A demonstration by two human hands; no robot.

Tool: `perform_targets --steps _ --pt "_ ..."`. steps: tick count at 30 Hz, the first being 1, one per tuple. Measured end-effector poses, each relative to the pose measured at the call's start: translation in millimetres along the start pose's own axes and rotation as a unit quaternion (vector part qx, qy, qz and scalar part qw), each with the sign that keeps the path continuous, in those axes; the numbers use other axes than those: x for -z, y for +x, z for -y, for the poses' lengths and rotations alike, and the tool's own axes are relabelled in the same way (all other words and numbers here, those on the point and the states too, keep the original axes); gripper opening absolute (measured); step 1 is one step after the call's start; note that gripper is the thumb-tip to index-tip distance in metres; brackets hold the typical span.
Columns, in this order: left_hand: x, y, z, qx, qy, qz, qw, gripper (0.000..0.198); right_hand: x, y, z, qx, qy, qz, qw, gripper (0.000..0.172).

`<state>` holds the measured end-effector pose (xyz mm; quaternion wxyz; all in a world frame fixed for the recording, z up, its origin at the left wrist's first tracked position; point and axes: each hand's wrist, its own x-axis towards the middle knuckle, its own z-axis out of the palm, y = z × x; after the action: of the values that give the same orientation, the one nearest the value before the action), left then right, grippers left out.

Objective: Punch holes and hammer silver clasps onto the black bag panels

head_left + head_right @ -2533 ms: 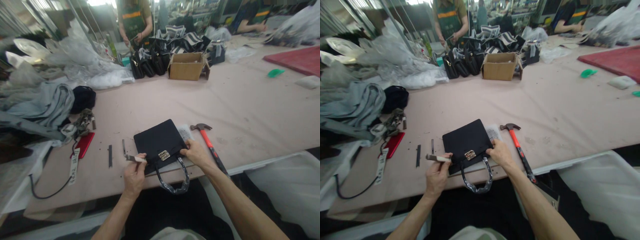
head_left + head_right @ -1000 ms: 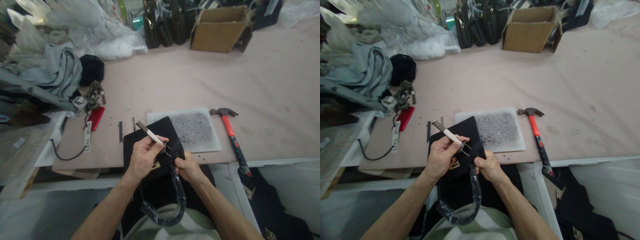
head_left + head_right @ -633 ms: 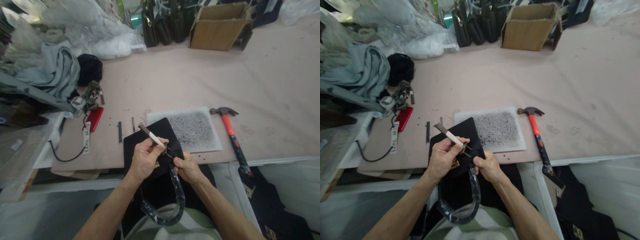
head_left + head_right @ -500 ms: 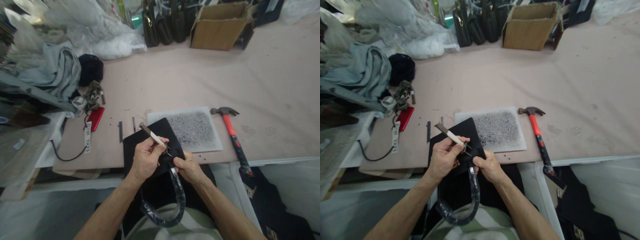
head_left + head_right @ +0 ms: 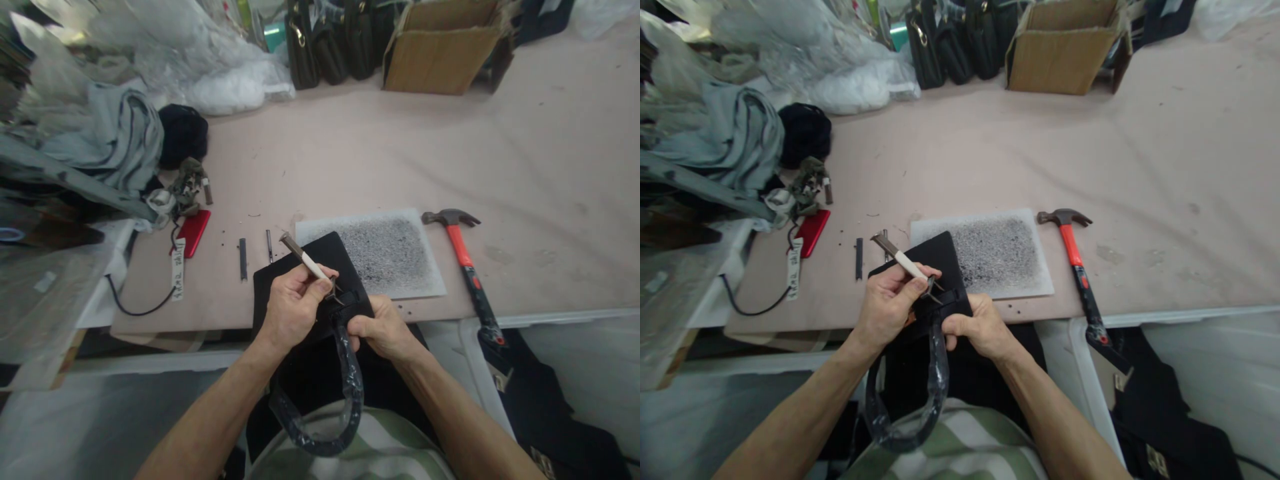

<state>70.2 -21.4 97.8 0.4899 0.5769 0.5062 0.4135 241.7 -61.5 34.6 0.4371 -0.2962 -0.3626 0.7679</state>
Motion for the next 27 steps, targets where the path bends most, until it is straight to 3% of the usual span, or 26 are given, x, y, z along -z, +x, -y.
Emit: perform_targets --steps 16,23,27 --pt "-11.5 -12.4 4.9 -0.084 0.068 -0.027 0.994 0.016 -0.8 -0.2 -2.1 -0.001 -0.024 -0.013 1.0 0.034" --pt "-7.0 17.7 -3.1 -0.105 0.099 -0.026 0.989 0.016 -5.0 22.8 13.5 -0.009 -0.028 -0.058 0.998 0.037" --pt "-6.9 36.7 8.2 -0.13 0.105 -0.014 0.986 0.015 -6.7 35.6 21.3 -0.046 -0.033 -0.121 0.991 0.036"
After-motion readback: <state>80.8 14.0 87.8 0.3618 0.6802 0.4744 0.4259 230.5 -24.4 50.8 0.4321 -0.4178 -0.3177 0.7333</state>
